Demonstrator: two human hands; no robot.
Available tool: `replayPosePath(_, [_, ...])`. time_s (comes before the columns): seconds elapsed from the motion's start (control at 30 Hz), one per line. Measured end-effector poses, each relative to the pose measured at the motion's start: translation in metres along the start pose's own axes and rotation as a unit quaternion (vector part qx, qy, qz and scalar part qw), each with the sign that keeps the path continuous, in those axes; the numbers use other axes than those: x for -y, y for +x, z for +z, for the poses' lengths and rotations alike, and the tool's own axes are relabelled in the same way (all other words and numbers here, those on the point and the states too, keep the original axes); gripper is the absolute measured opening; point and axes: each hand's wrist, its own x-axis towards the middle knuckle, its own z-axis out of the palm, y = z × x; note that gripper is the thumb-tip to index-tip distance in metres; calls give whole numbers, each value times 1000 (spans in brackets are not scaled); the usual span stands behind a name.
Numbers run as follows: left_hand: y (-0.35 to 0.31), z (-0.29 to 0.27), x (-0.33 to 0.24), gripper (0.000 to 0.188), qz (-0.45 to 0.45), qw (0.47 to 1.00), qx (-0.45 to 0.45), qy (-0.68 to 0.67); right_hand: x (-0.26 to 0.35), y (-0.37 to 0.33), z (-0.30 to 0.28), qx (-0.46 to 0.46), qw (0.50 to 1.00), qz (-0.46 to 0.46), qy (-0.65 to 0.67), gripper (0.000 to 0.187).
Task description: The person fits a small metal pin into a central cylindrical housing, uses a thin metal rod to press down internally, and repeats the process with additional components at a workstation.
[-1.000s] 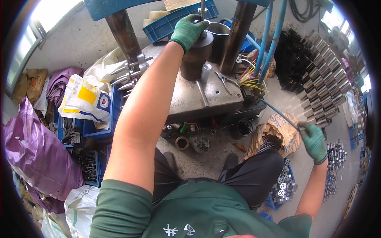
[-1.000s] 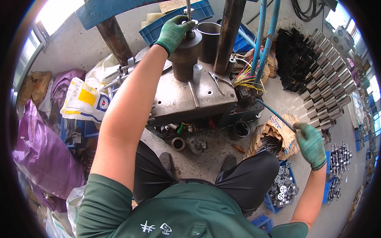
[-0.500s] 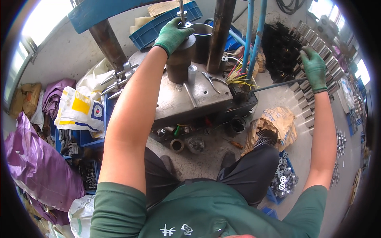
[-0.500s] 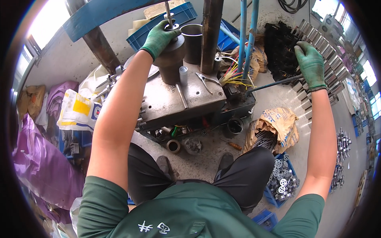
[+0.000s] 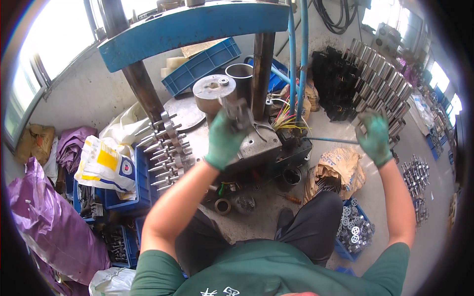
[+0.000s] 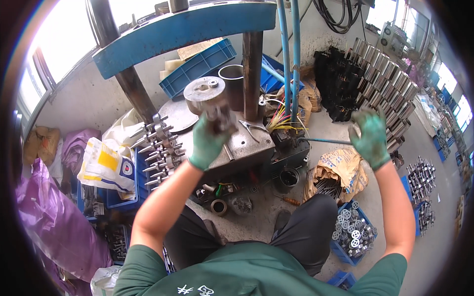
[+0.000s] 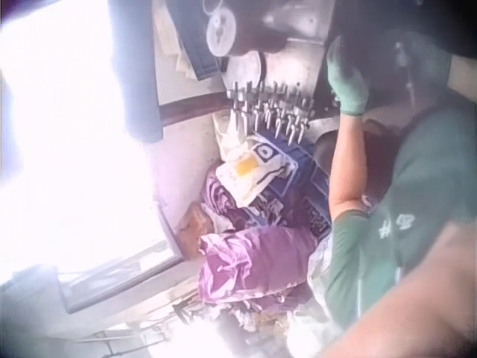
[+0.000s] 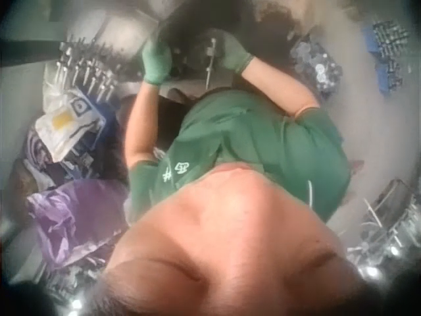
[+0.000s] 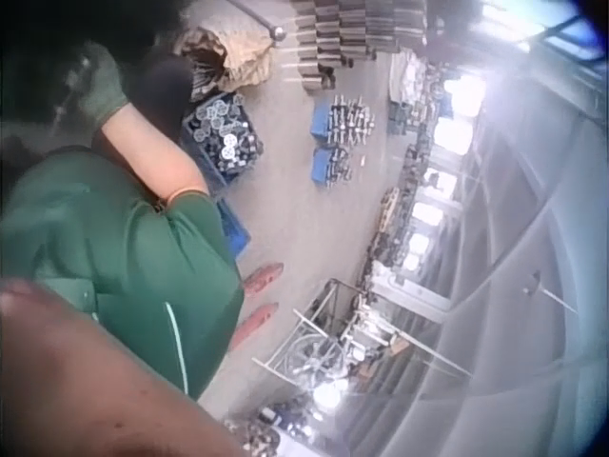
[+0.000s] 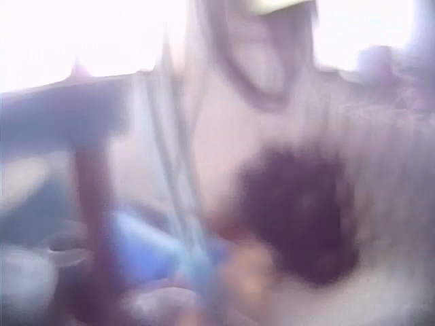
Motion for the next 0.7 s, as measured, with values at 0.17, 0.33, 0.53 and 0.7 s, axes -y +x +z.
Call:
replayPosePath(0.17, [-105, 2, -45, 65, 48, 994, 82, 55, 136, -64, -38, -29, 968, -21, 247, 44])
replayPosePath(0.33, [-127, 4, -41, 59, 168, 953, 229, 105, 285, -92, 21, 253, 189, 420, 851, 73])
replayPosePath(0.53, [-133, 12, -32, 66, 16, 965, 262, 31, 323, -106, 63, 184, -76, 489, 849, 59])
replayPosePath(0.7, [-141, -2, 12, 59, -116, 979, 168, -28, 301, -99, 49, 147, -80, 468, 868, 37])
